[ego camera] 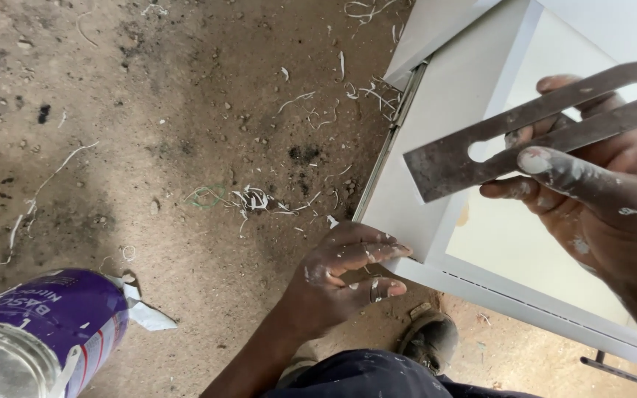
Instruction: Using a scraper and cloth to remove excess material and clean the surfaces and edges of cabinet doors and drawers.
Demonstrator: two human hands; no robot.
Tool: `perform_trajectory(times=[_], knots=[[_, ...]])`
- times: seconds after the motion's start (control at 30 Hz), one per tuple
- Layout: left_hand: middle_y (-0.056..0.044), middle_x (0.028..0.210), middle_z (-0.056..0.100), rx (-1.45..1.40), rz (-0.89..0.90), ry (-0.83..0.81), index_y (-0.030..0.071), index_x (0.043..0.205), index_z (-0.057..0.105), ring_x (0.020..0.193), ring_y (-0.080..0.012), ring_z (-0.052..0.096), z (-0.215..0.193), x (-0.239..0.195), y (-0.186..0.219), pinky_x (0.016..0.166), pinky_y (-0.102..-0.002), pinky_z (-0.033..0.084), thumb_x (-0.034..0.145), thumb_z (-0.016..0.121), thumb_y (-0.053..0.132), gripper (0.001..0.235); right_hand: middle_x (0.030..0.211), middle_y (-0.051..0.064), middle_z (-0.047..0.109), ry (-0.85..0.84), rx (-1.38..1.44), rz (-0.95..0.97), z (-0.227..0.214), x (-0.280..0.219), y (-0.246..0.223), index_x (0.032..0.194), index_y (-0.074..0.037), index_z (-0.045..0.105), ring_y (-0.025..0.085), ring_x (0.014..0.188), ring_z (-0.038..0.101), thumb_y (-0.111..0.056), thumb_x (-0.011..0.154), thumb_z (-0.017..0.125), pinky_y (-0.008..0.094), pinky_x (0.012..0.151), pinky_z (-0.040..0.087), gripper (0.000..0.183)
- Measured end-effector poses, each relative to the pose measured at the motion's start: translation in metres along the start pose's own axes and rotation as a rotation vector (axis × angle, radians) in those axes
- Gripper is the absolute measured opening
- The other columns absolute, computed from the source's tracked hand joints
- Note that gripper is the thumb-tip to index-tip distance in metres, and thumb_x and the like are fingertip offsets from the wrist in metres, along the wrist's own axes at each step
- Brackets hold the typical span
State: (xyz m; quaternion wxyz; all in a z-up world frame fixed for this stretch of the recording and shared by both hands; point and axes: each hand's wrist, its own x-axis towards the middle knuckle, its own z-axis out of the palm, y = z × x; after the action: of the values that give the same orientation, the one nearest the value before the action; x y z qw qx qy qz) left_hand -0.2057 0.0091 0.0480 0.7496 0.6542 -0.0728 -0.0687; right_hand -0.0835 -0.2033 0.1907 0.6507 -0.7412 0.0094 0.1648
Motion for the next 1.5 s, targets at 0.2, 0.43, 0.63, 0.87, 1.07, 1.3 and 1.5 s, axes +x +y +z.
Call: perform_trajectory(times=[0.2,0.43,0.63,0.87,1.07,1.3,1.5], knots=[[-0.007,0.114,0.066,-0.107,0.206,0.029,0.009,0.112,0.072,0.107,-0.0164,0.070,0.005,0.006,0.009,0.094,-0.030,0.069,0.086,0.082,0.008,0.028,0.077,0.010,0.064,-0.063,-0.532,-0.367,0.004,-0.017,-0.015,0.116,-0.008,0.034,0.019,0.069,0.078,-0.023,0.089,0.064,0.028,0.058,0.069,0.043],[-0.002,0.109,0.066,0.490,-0.006,-0.276,0.019,0.113,0.079,0.098,-0.0191,0.065,-0.003,0.034,0.031,0.086,-0.042,0.057,0.090,0.071,0.039,0.030,0.080,0.004,0.068,0.337,-0.599,0.296,-0.132,0.030,0.052,0.085,-0.005,0.066,0.018,0.078,0.054,-0.020,0.102,0.044,0.039,0.089,0.041,0.032],[0.001,0.082,0.067,0.521,0.262,-0.277,0.017,0.086,0.077,0.083,-0.0177,0.067,-0.006,0.062,0.065,0.074,-0.036,0.053,0.087,0.078,0.026,0.010,0.138,0.028,0.064,-0.535,-0.217,-0.397,-0.279,0.024,0.094,0.142,-0.011,0.052,0.040,0.124,0.078,-0.031,0.116,0.038,0.041,0.083,0.088,0.035],[-0.005,0.102,0.074,0.985,0.327,-1.087,0.013,0.104,0.073,0.108,-0.0211,0.063,0.037,0.112,0.085,0.132,-0.048,0.012,0.094,0.056,0.015,0.020,0.101,0.023,0.069,0.331,-0.324,-0.129,-0.096,-0.040,0.012,0.103,0.008,0.059,0.034,0.080,0.071,-0.015,0.115,0.044,0.037,0.059,0.057,0.031],[-0.007,0.110,0.069,1.336,0.431,-1.314,0.017,0.084,0.073,0.116,-0.0259,0.058,0.046,0.183,0.088,0.129,-0.048,0.021,0.102,0.049,0.025,0.032,0.089,0.023,0.075,0.325,-0.422,-0.066,-0.084,-0.040,-0.013,0.097,0.007,0.058,0.030,0.068,0.077,0.001,0.110,0.046,0.033,0.051,0.059,0.019],[-0.013,0.127,0.055,1.530,0.337,-0.474,0.010,0.110,0.072,0.108,-0.0279,0.057,0.049,0.236,0.075,0.054,-0.028,0.064,0.095,0.064,0.025,0.023,0.095,0.023,0.075,0.354,-0.313,0.006,-0.116,-0.042,0.012,0.093,0.011,0.071,0.036,0.068,0.074,-0.021,0.110,0.046,0.041,0.054,0.066,0.044],[-0.015,0.127,0.071,1.165,-0.168,0.139,0.002,0.131,0.066,0.115,-0.0280,0.070,0.072,0.237,0.032,0.091,-0.043,0.056,0.085,0.067,0.034,0.056,0.091,0.007,0.083,0.368,-0.756,0.270,-0.132,-0.051,-0.001,0.106,-0.008,0.076,0.020,0.083,0.081,-0.023,0.108,0.055,0.038,0.078,0.061,0.026]])
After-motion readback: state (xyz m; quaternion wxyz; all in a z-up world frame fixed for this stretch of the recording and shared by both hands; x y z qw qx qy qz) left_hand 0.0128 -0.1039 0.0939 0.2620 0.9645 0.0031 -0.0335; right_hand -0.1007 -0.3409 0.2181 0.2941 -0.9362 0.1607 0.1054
